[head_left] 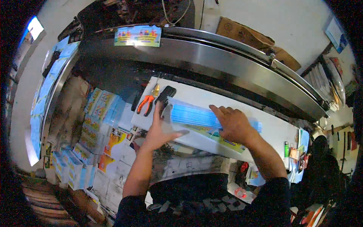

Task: The person picks up stacks of booklets from the floor and places them on a table. The person aligns the booklets into a single stack by hand and moves them across the work surface.

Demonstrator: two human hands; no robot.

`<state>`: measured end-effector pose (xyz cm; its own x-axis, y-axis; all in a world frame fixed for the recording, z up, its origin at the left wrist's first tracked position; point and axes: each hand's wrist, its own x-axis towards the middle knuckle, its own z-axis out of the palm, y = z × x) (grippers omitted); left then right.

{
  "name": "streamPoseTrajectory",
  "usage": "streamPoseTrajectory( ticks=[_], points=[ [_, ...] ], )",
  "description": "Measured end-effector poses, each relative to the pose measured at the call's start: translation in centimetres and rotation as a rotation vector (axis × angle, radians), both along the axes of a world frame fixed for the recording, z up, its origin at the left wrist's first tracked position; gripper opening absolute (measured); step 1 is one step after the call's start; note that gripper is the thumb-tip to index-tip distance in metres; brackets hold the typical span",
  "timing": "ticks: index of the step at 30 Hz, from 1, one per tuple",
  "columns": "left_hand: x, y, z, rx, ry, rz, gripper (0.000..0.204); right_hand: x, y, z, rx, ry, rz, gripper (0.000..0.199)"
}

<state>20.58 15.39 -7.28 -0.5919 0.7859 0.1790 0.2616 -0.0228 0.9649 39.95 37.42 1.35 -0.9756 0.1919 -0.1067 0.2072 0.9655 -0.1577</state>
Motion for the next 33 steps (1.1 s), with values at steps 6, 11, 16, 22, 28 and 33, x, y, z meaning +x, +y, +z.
streamPoseTrajectory(
  ticks=[6,11,16,22,28,33],
  points=[
    [-3.3,1.9,-0.5,-0.212,0.036,-0.039,0.101,2.3,-0.3,0.2,-0.002,0.091,-0.006,0.085],
    [-2.5,0.6,-1.1,-0.222,-0.082,-0.113,0.094,8.6,3.2,1.4,-0.321,-0.194,-0.416,0.104],
    [-1.1,3.9,-1.8,0.048,-0.166,-0.162,0.105,12.8,3.2,-11.6,-1.012,0.618,-0.594,0.107],
    [-0.3,1.1,-2.6,-0.36,0.481,-0.07,0.106,11.3,2.3,-11.8,-1.052,0.725,-0.546,0.111],
    [0.5,1.9,-1.6,-0.103,0.03,-0.152,0.109,12.9,7.5,-6.5,-1.06,0.726,-0.337,0.124],
    [0.5,0.8,-2.5,-0.111,0.095,-0.115,0.115,0.5,5.3,1.4,-0.431,0.25,-0.045,0.107]
  ],
)
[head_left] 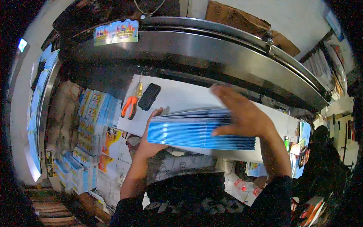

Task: The person picks up stacks of booklets from the floor and places them on a table. The person aligns the booklets into a single stack by hand and moves them across the work surface.

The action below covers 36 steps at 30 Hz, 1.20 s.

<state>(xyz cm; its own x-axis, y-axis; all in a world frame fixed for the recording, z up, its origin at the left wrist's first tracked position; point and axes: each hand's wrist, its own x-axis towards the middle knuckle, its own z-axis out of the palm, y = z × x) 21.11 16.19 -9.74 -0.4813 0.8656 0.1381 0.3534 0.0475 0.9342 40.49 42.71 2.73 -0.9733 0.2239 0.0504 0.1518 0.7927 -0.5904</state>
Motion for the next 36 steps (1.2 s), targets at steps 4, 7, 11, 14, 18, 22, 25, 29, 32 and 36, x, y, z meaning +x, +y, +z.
streamPoseTrajectory(
  ticks=[4,7,11,14,18,22,25,29,32,36],
  points=[
    [-0.2,0.3,0.5,-0.181,0.446,-0.056,0.117,-5.5,1.7,1.0,-0.11,-0.64,0.299,0.09],
    [0.8,-0.3,0.6,0.017,-0.064,0.028,0.121,-6.8,2.8,-0.2,-0.14,-0.629,0.407,0.083],
    [0.6,-0.6,0.3,0.071,-0.13,-0.041,0.12,-7.7,3.3,-0.1,-0.171,-0.674,0.417,0.08],
    [0.6,-0.7,0.9,0.094,-0.141,-0.04,0.119,-7.6,3.5,-0.8,-0.13,-0.683,0.357,0.079],
    [0.5,-0.9,0.3,0.059,-0.063,-0.018,0.119,-7.6,3.7,-1.3,-0.141,-0.654,0.327,0.079],
    [0.2,-1.7,-2.8,0.14,-0.037,-0.037,0.118,-7.6,4.2,-1.4,-0.013,-0.631,0.326,0.08],
    [0.3,-1.4,-2.6,0.194,-0.011,-0.03,0.108,-6.9,4.0,-1.6,0.0,-0.563,0.313,0.08],
    [0.6,-0.8,-1.2,0.3,0.121,0.0,0.076,-7.2,4.0,-1.9,-0.116,-0.602,0.182,0.075],
    [0.7,-1.1,-1.7,0.256,0.225,0.016,0.063,-7.8,2.7,-1.3,-0.067,-0.604,0.203,0.068],
    [0.5,-1.3,-2.6,0.331,0.02,-0.012,0.051,-7.8,-0.1,-0.8,0.212,-0.58,0.091,0.049]
  ],
)
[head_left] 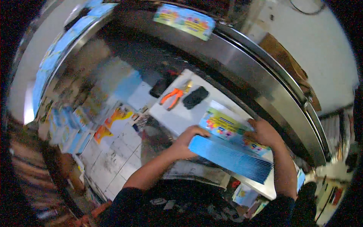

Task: The person picks up stacks of booklets from the floor and places them on a table. The person aligns the booklets into a single stack by hand and moves them across the work surface.

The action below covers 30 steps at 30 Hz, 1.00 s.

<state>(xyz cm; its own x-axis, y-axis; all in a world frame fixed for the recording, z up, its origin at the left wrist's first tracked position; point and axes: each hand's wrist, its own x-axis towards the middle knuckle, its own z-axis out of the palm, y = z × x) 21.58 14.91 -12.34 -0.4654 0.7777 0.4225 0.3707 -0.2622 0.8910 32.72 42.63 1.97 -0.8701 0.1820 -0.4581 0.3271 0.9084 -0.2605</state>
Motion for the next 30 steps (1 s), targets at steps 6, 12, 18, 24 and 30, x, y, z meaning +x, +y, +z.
streamPoseTrajectory(
  ticks=[6,12,18,24,30],
  points=[
    [1.7,1.7,5.2,-0.465,-0.172,0.29,0.053,8.4,5.3,2.7,0.444,0.522,-0.177,0.03],
    [6.1,0.1,-0.6,-0.281,-0.675,0.449,0.055,12.9,-0.4,4.7,-0.41,1.135,-1.101,0.047],
    [8.9,-1.1,-1.0,-0.234,-0.876,0.555,0.047,7.9,-12.4,-5.3,-1.218,0.898,-1.358,0.05],
    [8.1,-2.2,3.9,-0.244,-0.903,0.415,0.053,7.5,-15.4,-10.6,-1.204,0.901,-1.33,0.047],
    [2.8,-1.5,6.4,-0.348,-0.47,0.256,0.068,14.3,-2.3,-11.8,-0.296,0.691,-0.973,0.037]
  ],
)
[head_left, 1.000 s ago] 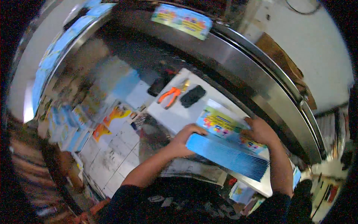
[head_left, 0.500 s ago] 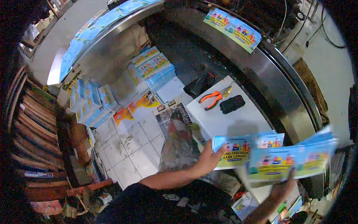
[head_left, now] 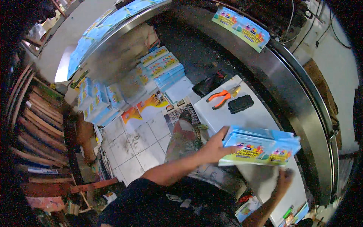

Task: The person picks up stacks of booklets from the floor and places them on a table. The person aligns the booklets into a single stack by hand and moves them across the work surface.

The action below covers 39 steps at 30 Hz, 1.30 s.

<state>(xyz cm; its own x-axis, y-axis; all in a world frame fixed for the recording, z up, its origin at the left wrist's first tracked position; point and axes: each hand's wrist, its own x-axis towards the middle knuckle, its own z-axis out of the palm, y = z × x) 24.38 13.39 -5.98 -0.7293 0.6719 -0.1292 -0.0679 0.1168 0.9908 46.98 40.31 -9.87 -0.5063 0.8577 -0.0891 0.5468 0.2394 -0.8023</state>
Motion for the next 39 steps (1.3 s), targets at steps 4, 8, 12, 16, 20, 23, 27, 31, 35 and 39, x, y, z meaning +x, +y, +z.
streamPoseTrajectory(
  ticks=[4,8,12,16,20,23,27,31,35,39],
  points=[
    [-4.5,0.1,0.6,0.046,0.211,-0.288,0.069,-0.5,4.6,-1.6,-0.316,0.541,0.352,0.07],
    [-6.2,2.8,-0.1,0.061,0.203,-0.302,0.07,0.2,4.5,-3.3,-0.133,0.618,0.072,0.077],
    [-5.5,2.1,-0.8,0.069,0.078,-0.255,0.089,3.1,1.7,-2.4,-0.246,0.612,-0.025,0.09],
    [-5.6,1.9,-3.9,0.094,0.178,-0.301,0.111,-0.7,-1.9,3.4,-0.313,0.616,0.044,0.101],
    [-5.3,3.4,-3.0,0.122,0.485,-0.225,0.124,2.0,0.3,0.9,-0.506,0.43,0.041,0.096],
    [-5.5,2.9,-1.6,0.021,0.425,-0.301,0.123,2.4,0.6,0.6,-0.661,0.511,0.038,0.095],
    [-5.4,2.7,-3.1,0.166,0.276,-0.246,0.119,1.6,-0.7,0.6,-0.493,0.627,0.035,0.087],
    [-5.5,1.5,-3.3,0.083,0.272,-0.29,0.114,2.3,-0.9,-0.8,-0.44,0.773,0.205,0.085],
    [-4.7,2.6,-2.8,0.276,0.101,-0.215,0.1,1.2,-1.2,1.6,-0.587,0.717,-0.075,0.086],
    [-5.0,3.1,-3.7,0.326,0.063,-0.166,0.089,-0.9,-1.2,6.4,0.329,0.409,0.132,0.061]
  ],
)
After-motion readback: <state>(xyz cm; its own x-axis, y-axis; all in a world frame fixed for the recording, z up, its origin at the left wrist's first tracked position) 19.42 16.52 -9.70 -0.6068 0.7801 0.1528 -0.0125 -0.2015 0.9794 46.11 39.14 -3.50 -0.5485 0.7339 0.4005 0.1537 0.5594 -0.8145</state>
